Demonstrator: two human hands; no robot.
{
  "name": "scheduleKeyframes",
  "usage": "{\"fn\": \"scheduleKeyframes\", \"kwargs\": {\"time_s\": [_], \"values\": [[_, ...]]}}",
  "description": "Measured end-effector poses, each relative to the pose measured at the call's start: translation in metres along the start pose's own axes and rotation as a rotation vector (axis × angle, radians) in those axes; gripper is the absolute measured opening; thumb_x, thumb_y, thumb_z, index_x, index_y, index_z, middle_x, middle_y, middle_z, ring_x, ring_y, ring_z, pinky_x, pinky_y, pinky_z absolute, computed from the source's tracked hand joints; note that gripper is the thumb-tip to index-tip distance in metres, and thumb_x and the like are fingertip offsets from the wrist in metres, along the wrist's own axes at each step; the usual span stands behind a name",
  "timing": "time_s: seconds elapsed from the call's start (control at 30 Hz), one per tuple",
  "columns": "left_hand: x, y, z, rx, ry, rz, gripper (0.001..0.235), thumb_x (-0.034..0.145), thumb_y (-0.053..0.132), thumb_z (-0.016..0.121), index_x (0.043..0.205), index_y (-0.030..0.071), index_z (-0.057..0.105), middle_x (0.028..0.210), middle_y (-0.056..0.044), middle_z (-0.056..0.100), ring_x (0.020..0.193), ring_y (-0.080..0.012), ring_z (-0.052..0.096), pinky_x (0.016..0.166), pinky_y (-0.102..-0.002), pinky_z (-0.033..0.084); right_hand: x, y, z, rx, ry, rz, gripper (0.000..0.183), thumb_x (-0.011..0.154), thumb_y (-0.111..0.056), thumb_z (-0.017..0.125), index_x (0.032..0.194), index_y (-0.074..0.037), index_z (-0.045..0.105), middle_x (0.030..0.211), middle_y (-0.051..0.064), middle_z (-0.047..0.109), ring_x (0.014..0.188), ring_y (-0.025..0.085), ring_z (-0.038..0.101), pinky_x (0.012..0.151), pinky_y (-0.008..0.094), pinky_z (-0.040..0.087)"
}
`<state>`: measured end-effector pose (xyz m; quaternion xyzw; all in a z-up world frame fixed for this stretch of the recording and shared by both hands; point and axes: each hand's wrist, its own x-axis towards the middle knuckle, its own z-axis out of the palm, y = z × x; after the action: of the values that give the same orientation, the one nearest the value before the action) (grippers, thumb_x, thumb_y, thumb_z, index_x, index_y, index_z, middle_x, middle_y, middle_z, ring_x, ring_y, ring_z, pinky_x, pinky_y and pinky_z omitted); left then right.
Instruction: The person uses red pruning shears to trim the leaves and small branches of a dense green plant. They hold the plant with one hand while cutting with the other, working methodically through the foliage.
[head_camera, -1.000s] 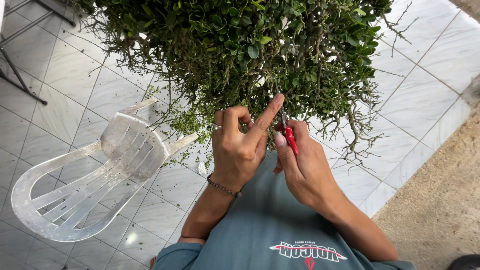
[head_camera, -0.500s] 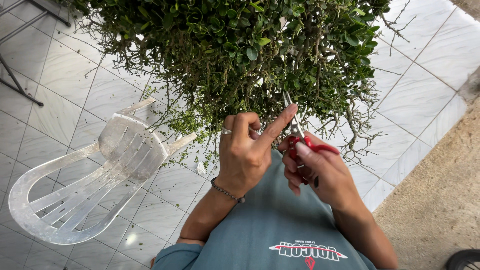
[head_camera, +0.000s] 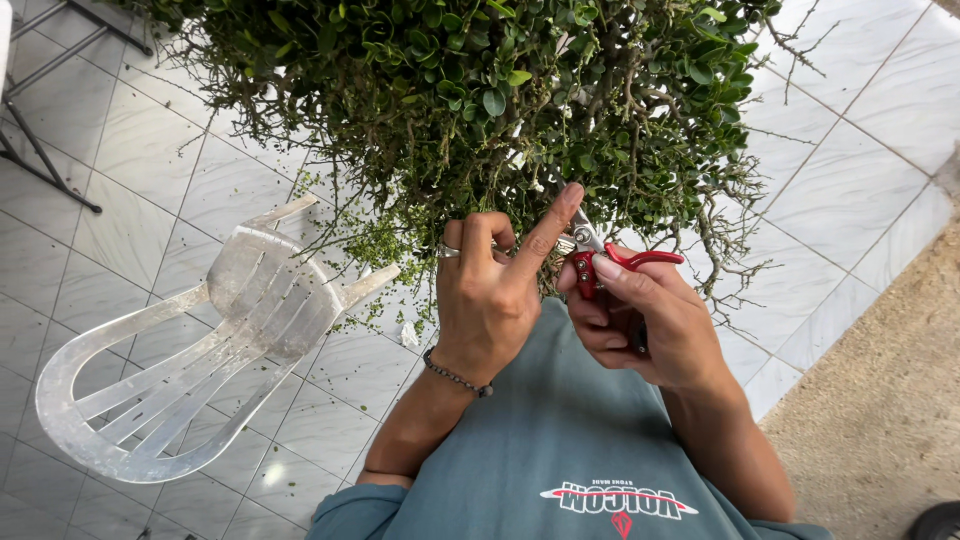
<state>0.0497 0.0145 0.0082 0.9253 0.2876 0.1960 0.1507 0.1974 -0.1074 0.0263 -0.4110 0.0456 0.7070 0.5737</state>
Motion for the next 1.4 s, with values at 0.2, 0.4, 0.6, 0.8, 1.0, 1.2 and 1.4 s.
{"fn": "scheduleKeyframes", "kwargs": {"time_s": [0.2, 0.4, 0.6, 0.8, 1.0, 1.2, 1.4], "values": [[0.001, 0.002, -0.005, -0.015, 0.001, 0.01, 0.047, 0.112, 0.039, 0.071, 0.156, 0.034, 0.054, 0.103, -0.004, 0.043, 0.09, -0.0247, 0.045, 0.076, -0.036, 0.051, 0.001, -0.002, 0.001, 0.296, -0.258, 0.053, 0.045, 0.107, -0.032, 0.046, 0.119, 0.009, 0.057, 0.076, 0.016, 0.046, 0.053, 0.026, 0.048, 0.041, 0.037, 0.047], [0.002, 0.004, -0.006, -0.025, -0.016, -0.027, 0.057, 0.109, 0.004, 0.06, 0.157, 0.033, 0.053, 0.104, -0.004, 0.045, 0.091, -0.0263, 0.046, 0.071, -0.037, 0.05, 0.003, -0.005, 0.001, 0.423, -0.275, 0.138, 0.045, 0.105, -0.034, 0.045, 0.12, 0.007, 0.056, 0.079, 0.014, 0.045, 0.054, 0.025, 0.048, 0.041, 0.037, 0.044], [0.002, 0.004, -0.006, 0.001, 0.017, -0.018, 0.063, 0.105, -0.007, 0.061, 0.155, 0.032, 0.056, 0.102, -0.004, 0.044, 0.088, -0.026, 0.045, 0.07, -0.036, 0.049, 0.001, -0.01, 0.006, 0.377, -0.156, 0.154, 0.04, 0.105, -0.033, 0.049, 0.112, 0.005, 0.059, 0.072, 0.008, 0.039, 0.049, 0.015, 0.036, 0.03, 0.024, 0.027], [-0.002, 0.007, -0.014, -0.075, 0.044, 0.003, 0.055, 0.108, -0.005, 0.057, 0.151, 0.029, 0.059, 0.101, -0.004, 0.045, 0.086, -0.0231, 0.044, 0.077, -0.035, 0.05, -0.011, -0.005, 0.01, 0.344, -0.206, 0.132, 0.046, 0.104, -0.033, 0.047, 0.117, 0.01, 0.056, 0.074, 0.015, 0.043, 0.05, 0.025, 0.046, 0.036, 0.037, 0.042], [0.0, 0.007, -0.017, -0.098, 0.061, -0.023, 0.051, 0.109, -0.004, 0.062, 0.149, 0.027, 0.061, 0.101, -0.004, 0.043, 0.088, -0.0235, 0.044, 0.079, -0.034, 0.049, -0.007, -0.007, 0.015, 0.382, -0.229, 0.161, 0.045, 0.102, -0.031, 0.049, 0.115, 0.011, 0.057, 0.074, 0.017, 0.046, 0.049, 0.028, 0.049, 0.038, 0.042, 0.049], [0.0, 0.005, -0.016, -0.1, 0.058, -0.05, 0.054, 0.108, -0.008, 0.059, 0.15, 0.026, 0.061, 0.101, -0.004, 0.041, 0.086, -0.0223, 0.041, 0.081, -0.034, 0.049, 0.0, -0.007, 0.016, 0.399, -0.223, 0.193, 0.044, 0.105, -0.032, 0.046, 0.115, 0.009, 0.057, 0.074, 0.015, 0.045, 0.048, 0.025, 0.048, 0.035, 0.04, 0.045], [0.0, 0.005, -0.015, -0.089, 0.052, -0.061, 0.055, 0.108, -0.007, 0.059, 0.151, 0.028, 0.06, 0.102, -0.003, 0.042, 0.085, -0.0224, 0.042, 0.072, -0.033, 0.049, 0.001, -0.009, 0.017, 0.386, -0.225, 0.183, 0.042, 0.104, -0.031, 0.047, 0.114, 0.009, 0.057, 0.075, 0.014, 0.045, 0.049, 0.025, 0.048, 0.036, 0.039, 0.046]]}}
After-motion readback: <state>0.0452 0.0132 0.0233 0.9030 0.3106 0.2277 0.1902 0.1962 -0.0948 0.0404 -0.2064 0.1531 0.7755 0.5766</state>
